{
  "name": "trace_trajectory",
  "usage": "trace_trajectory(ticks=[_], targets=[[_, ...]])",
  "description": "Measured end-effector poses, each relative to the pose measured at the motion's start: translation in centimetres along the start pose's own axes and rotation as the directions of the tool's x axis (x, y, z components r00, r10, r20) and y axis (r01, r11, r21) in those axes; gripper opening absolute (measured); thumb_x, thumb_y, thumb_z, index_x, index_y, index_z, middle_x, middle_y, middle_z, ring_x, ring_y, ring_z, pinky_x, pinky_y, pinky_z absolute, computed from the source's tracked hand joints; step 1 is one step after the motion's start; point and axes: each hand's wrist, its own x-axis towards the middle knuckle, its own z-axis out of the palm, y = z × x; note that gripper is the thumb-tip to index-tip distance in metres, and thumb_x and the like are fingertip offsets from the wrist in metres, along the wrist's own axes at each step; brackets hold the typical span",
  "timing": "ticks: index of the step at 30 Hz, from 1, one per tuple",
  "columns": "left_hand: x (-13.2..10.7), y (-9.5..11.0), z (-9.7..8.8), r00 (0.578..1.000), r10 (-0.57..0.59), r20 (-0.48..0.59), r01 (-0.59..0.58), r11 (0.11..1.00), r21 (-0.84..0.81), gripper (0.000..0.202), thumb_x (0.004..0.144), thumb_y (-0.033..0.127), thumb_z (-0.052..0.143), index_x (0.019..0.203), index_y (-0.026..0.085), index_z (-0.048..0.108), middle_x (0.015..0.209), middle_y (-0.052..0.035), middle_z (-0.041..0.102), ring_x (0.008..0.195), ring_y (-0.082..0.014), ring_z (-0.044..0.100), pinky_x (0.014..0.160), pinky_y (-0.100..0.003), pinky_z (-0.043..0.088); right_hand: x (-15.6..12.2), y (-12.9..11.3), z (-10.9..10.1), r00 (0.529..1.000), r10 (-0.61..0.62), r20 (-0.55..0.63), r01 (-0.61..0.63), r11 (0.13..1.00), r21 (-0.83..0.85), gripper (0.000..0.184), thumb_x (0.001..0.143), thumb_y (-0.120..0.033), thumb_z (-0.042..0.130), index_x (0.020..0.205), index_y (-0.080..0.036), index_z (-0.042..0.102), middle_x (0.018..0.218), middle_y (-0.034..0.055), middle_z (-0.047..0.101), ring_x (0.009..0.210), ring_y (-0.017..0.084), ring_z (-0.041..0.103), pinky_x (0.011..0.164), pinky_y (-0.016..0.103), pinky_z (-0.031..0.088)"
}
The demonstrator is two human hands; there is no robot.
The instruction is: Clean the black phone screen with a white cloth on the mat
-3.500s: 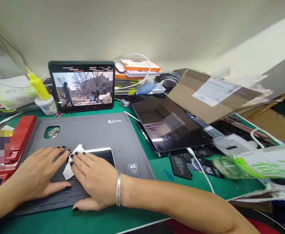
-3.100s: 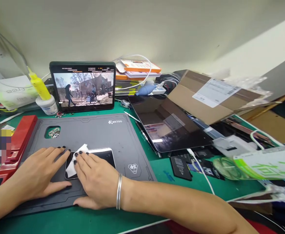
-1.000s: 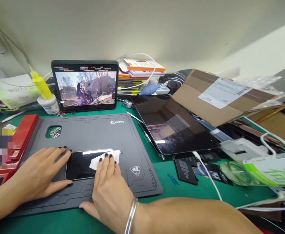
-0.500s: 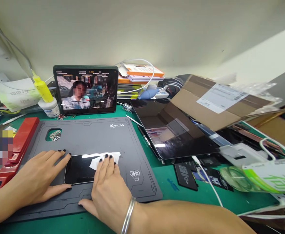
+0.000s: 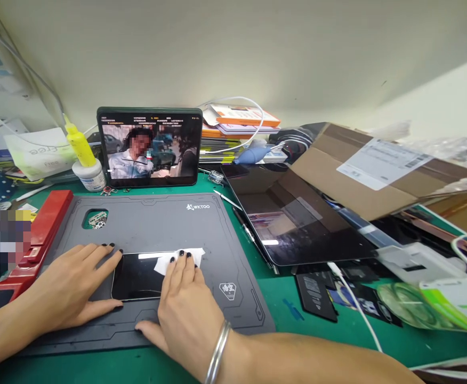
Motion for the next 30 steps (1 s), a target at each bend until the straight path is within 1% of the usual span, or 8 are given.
trace_trajectory(ticks=[4, 7, 10, 14, 18, 21, 25, 30], targets=[[0.0, 0.0, -0.2, 1.0, 0.025, -0.009, -0.024, 0.999, 0.023, 0.063, 0.082, 0.06, 0.066, 0.119, 0.009, 0.063, 0.106, -0.0208, 0.068, 0.088, -0.0334, 0.066, 0.07, -0.043, 0.053, 0.0, 0.1, -0.3, 0.999, -0.023, -0.035, 0.024, 1.0, 0.006, 0.103, 0.079, -0.083, 0.051, 0.116, 0.012, 0.067, 0.114, 0.0407, 0.062, 0.104, 0.046, 0.068, 0.077, 0.049, 0.062], [0.0, 0.0, -0.2, 0.999, 0.03, -0.024, -0.029, 0.999, 0.02, 0.063, 0.081, 0.059, 0.067, 0.118, 0.008, 0.064, 0.104, -0.021, 0.068, 0.087, -0.0338, 0.066, 0.069, -0.044, 0.053, 0.4, 0.5, -0.4, 1.0, -0.015, 0.0, 0.015, 1.0, 0.01, 0.098, 0.083, -0.079, 0.051, 0.115, 0.012, 0.067, 0.112, 0.0395, 0.064, 0.103, 0.044, 0.069, 0.079, 0.046, 0.061], [0.0, 0.0, -0.1, 0.999, 0.026, -0.031, -0.025, 0.999, 0.023, 0.063, 0.081, 0.06, 0.067, 0.117, 0.008, 0.064, 0.103, -0.0209, 0.068, 0.086, -0.0341, 0.066, 0.068, -0.044, 0.053, 0.1, 0.5, -0.6, 1.0, 0.004, 0.021, -0.004, 1.0, -0.001, 0.1, 0.081, -0.081, 0.051, 0.116, 0.011, 0.067, 0.112, 0.0391, 0.064, 0.102, 0.045, 0.069, 0.078, 0.048, 0.061], [0.0, -0.1, 0.0, 0.998, 0.034, -0.054, -0.033, 0.999, 0.032, 0.065, 0.08, 0.06, 0.068, 0.118, 0.008, 0.063, 0.103, -0.0208, 0.068, 0.086, -0.0343, 0.066, 0.069, -0.044, 0.054, -0.9, -0.2, -0.7, 0.996, -0.038, -0.08, 0.043, 0.997, 0.059, 0.104, 0.076, -0.086, 0.05, 0.114, 0.009, 0.07, 0.116, 0.0382, 0.062, 0.104, 0.046, 0.068, 0.079, 0.05, 0.061], [0.0, -0.1, 0.0, 0.998, 0.031, -0.057, -0.029, 0.999, 0.036, 0.065, 0.08, 0.061, 0.069, 0.117, 0.008, 0.064, 0.101, -0.0203, 0.068, 0.084, -0.0337, 0.066, 0.067, -0.044, 0.054, 0.0, 0.3, -0.5, 1.0, -0.003, -0.014, 0.004, 0.998, 0.065, 0.096, 0.083, -0.078, 0.052, 0.116, 0.01, 0.068, 0.115, 0.0379, 0.063, 0.106, 0.043, 0.068, 0.081, 0.046, 0.061], [0.0, -0.1, 0.0, 0.999, 0.026, -0.043, -0.025, 0.999, 0.043, 0.064, 0.08, 0.061, 0.067, 0.117, 0.009, 0.065, 0.102, -0.0201, 0.068, 0.084, -0.0334, 0.066, 0.067, -0.044, 0.055, 0.3, 0.4, -0.4, 1.0, 0.005, 0.023, -0.006, 0.999, 0.039, 0.097, 0.083, -0.078, 0.052, 0.119, 0.011, 0.066, 0.116, 0.0386, 0.062, 0.107, 0.045, 0.067, 0.082, 0.049, 0.06], [0.0, -0.1, 0.0, 0.999, 0.027, -0.04, -0.025, 0.999, 0.048, 0.065, 0.081, 0.063, 0.065, 0.118, 0.009, 0.064, 0.102, -0.0198, 0.068, 0.085, -0.033, 0.066, 0.069, -0.044, 0.055, -0.6, -0.2, -0.6, 0.995, -0.024, -0.097, 0.029, 0.998, 0.052, 0.101, 0.076, -0.082, 0.057, 0.111, 0.013, 0.069, 0.113, 0.0417, 0.061, 0.101, 0.048, 0.069, 0.077, 0.05, 0.061], [-0.1, -0.1, 0.1, 0.998, 0.027, -0.052, -0.024, 0.998, 0.054, 0.066, 0.08, 0.064, 0.066, 0.118, 0.01, 0.065, 0.102, -0.0193, 0.068, 0.084, -0.0323, 0.066, 0.068, -0.044, 0.056, -0.3, 0.1, -0.6, 0.995, -0.001, -0.101, 0.007, 0.998, 0.061, 0.094, 0.078, -0.077, 0.059, 0.11, 0.01, 0.071, 0.109, 0.0388, 0.065, 0.1, 0.045, 0.07, 0.077, 0.046, 0.062]])
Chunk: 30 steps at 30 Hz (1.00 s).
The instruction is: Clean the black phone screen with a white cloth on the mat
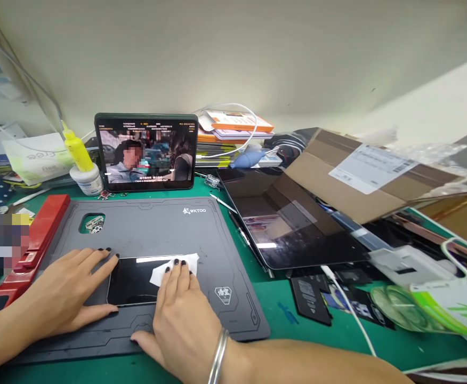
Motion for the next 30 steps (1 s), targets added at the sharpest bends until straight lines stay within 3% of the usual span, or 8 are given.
trace_trajectory(ticks=[13, 21, 26, 30], targets=[[0.1, 0.0, -0.1, 1.0, 0.009, -0.016, -0.009, 1.0, -0.001, 0.063, 0.08, 0.061, 0.068, 0.116, 0.01, 0.066, 0.1, -0.0191, 0.069, 0.082, -0.0319, 0.067, 0.067, -0.044, 0.057, 1.2, 0.6, 0.8, 0.999, -0.026, 0.039, 0.026, 1.0, -0.001, 0.095, 0.086, -0.075, 0.05, 0.119, 0.013, 0.065, 0.118, 0.0408, 0.06, 0.11, 0.046, 0.065, 0.089, 0.048, 0.058], [0.0, 0.0, 0.0, 1.0, 0.011, -0.022, -0.011, 1.0, -0.002, 0.065, 0.081, 0.062, 0.066, 0.118, 0.009, 0.065, 0.101, -0.02, 0.068, 0.083, -0.0325, 0.067, 0.067, -0.044, 0.057, -0.2, 0.0, 0.1, 0.999, -0.042, 0.015, 0.042, 0.999, 0.026, 0.095, 0.084, -0.078, 0.049, 0.114, 0.01, 0.069, 0.116, 0.0385, 0.062, 0.107, 0.046, 0.067, 0.081, 0.049, 0.061], [0.0, 0.0, 0.0, 1.0, 0.0, 0.014, 0.0, 1.0, -0.018, 0.064, 0.082, 0.062, 0.065, 0.119, 0.009, 0.064, 0.102, -0.0199, 0.068, 0.085, -0.0332, 0.066, 0.068, -0.044, 0.056, 0.2, 0.0, 0.5, 0.996, -0.014, 0.089, 0.015, 1.0, -0.022, 0.093, 0.087, -0.076, 0.046, 0.119, 0.009, 0.066, 0.118, 0.0367, 0.063, 0.11, 0.043, 0.067, 0.084, 0.048, 0.059], [0.1, 0.0, -0.1, 0.999, -0.009, 0.053, 0.01, 1.0, -0.03, 0.067, 0.083, 0.064, 0.063, 0.122, 0.008, 0.063, 0.105, -0.0205, 0.067, 0.088, -0.0338, 0.066, 0.071, -0.045, 0.055, -0.4, -0.4, 0.5, 0.999, -0.04, 0.034, 0.041, 0.999, -0.026, 0.1, 0.082, -0.081, 0.048, 0.115, 0.011, 0.068, 0.118, 0.0397, 0.061, 0.107, 0.046, 0.067, 0.08, 0.05, 0.06]])
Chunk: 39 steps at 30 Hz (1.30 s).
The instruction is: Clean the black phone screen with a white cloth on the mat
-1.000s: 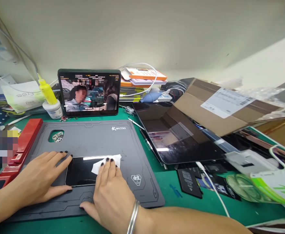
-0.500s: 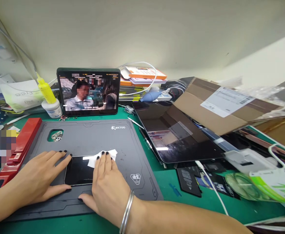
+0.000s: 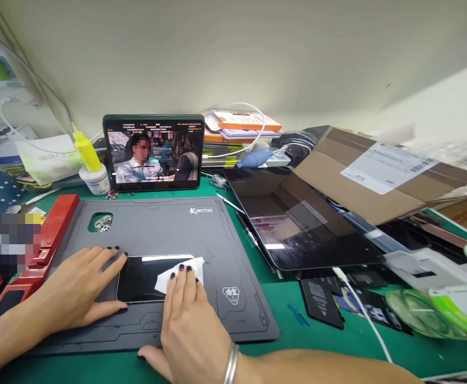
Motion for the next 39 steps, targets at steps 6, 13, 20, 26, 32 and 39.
trace_trajectory(ticks=[6, 13, 20, 26, 32, 39], targets=[[-0.1, 0.0, -0.1, 1.0, -0.002, 0.016, 0.002, 1.0, -0.013, 0.067, 0.083, 0.062, 0.065, 0.122, 0.008, 0.062, 0.108, -0.0212, 0.067, 0.09, -0.0342, 0.066, 0.072, -0.045, 0.054, 0.7, 0.5, 0.2, 0.994, 0.02, 0.103, -0.018, 1.0, -0.024, 0.095, 0.087, -0.076, 0.049, 0.121, 0.012, 0.064, 0.118, 0.04, 0.061, 0.109, 0.044, 0.067, 0.084, 0.049, 0.059], [0.0, -0.1, -0.2, 1.0, 0.003, 0.005, -0.003, 1.0, -0.013, 0.067, 0.082, 0.061, 0.067, 0.122, 0.007, 0.062, 0.109, -0.0228, 0.067, 0.092, -0.0348, 0.066, 0.073, -0.045, 0.054, 0.1, -0.2, -0.4, 0.99, 0.016, 0.138, -0.013, 1.0, -0.023, 0.102, 0.084, -0.081, 0.047, 0.123, 0.011, 0.063, 0.12, 0.0401, 0.059, 0.111, 0.046, 0.066, 0.083, 0.051, 0.059], [0.0, -0.1, -0.2, 1.0, 0.021, -0.018, -0.021, 1.0, -0.006, 0.064, 0.083, 0.06, 0.066, 0.119, 0.007, 0.063, 0.106, -0.0218, 0.068, 0.087, -0.034, 0.066, 0.071, -0.044, 0.055, 0.9, 0.5, -0.3, 0.983, 0.058, 0.173, -0.052, 0.998, -0.035, 0.102, 0.084, -0.078, 0.052, 0.121, 0.017, 0.061, 0.117, 0.0436, 0.058, 0.108, 0.048, 0.066, 0.082, 0.05, 0.059], [0.1, -0.2, -0.2, 1.0, 0.007, 0.009, -0.007, 0.999, -0.034, 0.064, 0.083, 0.06, 0.065, 0.12, 0.008, 0.063, 0.108, -0.0216, 0.067, 0.09, -0.0348, 0.066, 0.071, -0.045, 0.054, 0.4, 0.0, -0.4, 0.988, 0.046, 0.149, -0.043, 0.999, -0.019, 0.102, 0.083, -0.078, 0.053, 0.12, 0.017, 0.061, 0.116, 0.0447, 0.058, 0.108, 0.049, 0.065, 0.08, 0.053, 0.059], [0.0, -0.3, 0.1, 1.0, -0.014, -0.001, 0.013, 0.997, -0.072, 0.062, 0.084, 0.061, 0.063, 0.121, 0.011, 0.062, 0.109, -0.0201, 0.067, 0.092, -0.0339, 0.066, 0.074, -0.045, 0.053, 1.4, 0.6, -0.3, 0.979, 0.063, 0.193, -0.054, 0.997, -0.048, 0.104, 0.085, -0.08, 0.047, 0.123, 0.016, 0.06, 0.117, 0.0434, 0.058, 0.108, 0.047, 0.066, 0.082, 0.051, 0.058], [0.0, -0.3, 0.2, 1.0, 0.005, -0.015, -0.005, 0.999, -0.032, 0.065, 0.083, 0.062, 0.064, 0.121, 0.009, 0.062, 0.107, -0.0205, 0.068, 0.089, -0.0328, 0.065, 0.072, -0.043, 0.053, 0.2, 0.0, -0.6, 0.994, 0.004, 0.107, 0.0, 0.999, -0.036, 0.107, 0.08, -0.085, 0.047, 0.12, 0.012, 0.064, 0.118, 0.0408, 0.06, 0.109, 0.046, 0.066, 0.084, 0.051, 0.058]])
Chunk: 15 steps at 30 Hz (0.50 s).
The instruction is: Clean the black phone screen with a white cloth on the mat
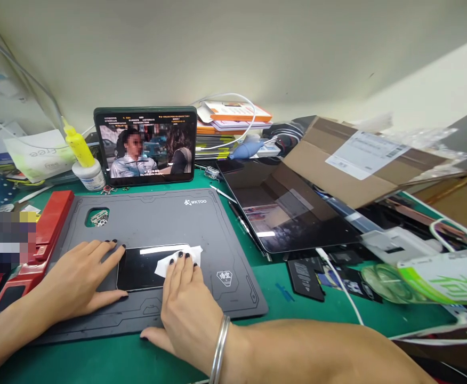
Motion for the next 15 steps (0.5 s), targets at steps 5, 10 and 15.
trace_trajectory(ticks=[5, 10, 15], targets=[[0.06, 0.11, -0.12, 1.0, -0.004, -0.002, 0.004, 1.0, -0.018, 0.064, 0.083, 0.06, 0.066, 0.121, 0.008, 0.063, 0.107, -0.0211, 0.067, 0.089, -0.0342, 0.066, 0.071, -0.045, 0.053, 0.62, 0.4, 0.15, 1.0, 0.012, 0.004, -0.012, 1.0, -0.002, 0.102, 0.084, -0.081, 0.047, 0.12, 0.013, 0.064, 0.117, 0.0403, 0.061, 0.109, 0.045, 0.066, 0.084, 0.049, 0.059], [0.01, 0.05, -0.05, 1.0, -0.021, -0.014, 0.02, 0.998, -0.059, 0.063, 0.082, 0.059, 0.067, 0.121, 0.01, 0.063, 0.106, -0.0201, 0.067, 0.091, -0.0346, 0.066, 0.073, -0.045, 0.054, -0.28, -0.15, -0.15, 1.0, -0.005, 0.012, 0.006, 1.0, -0.003, 0.107, 0.08, -0.086, 0.047, 0.12, 0.012, 0.064, 0.118, 0.0409, 0.06, 0.108, 0.047, 0.066, 0.081, 0.053, 0.059], [0.01, 0.0, -0.07, 0.999, 0.009, -0.031, -0.009, 1.0, -0.002, 0.064, 0.082, 0.06, 0.066, 0.119, 0.008, 0.064, 0.105, -0.0214, 0.068, 0.088, -0.0344, 0.066, 0.071, -0.045, 0.054, 0.53, 0.34, -0.01, 0.999, 0.019, 0.033, -0.02, 1.0, 0.015, 0.101, 0.085, -0.08, 0.046, 0.121, 0.013, 0.063, 0.117, 0.0413, 0.06, 0.108, 0.046, 0.066, 0.082, 0.051, 0.059]])
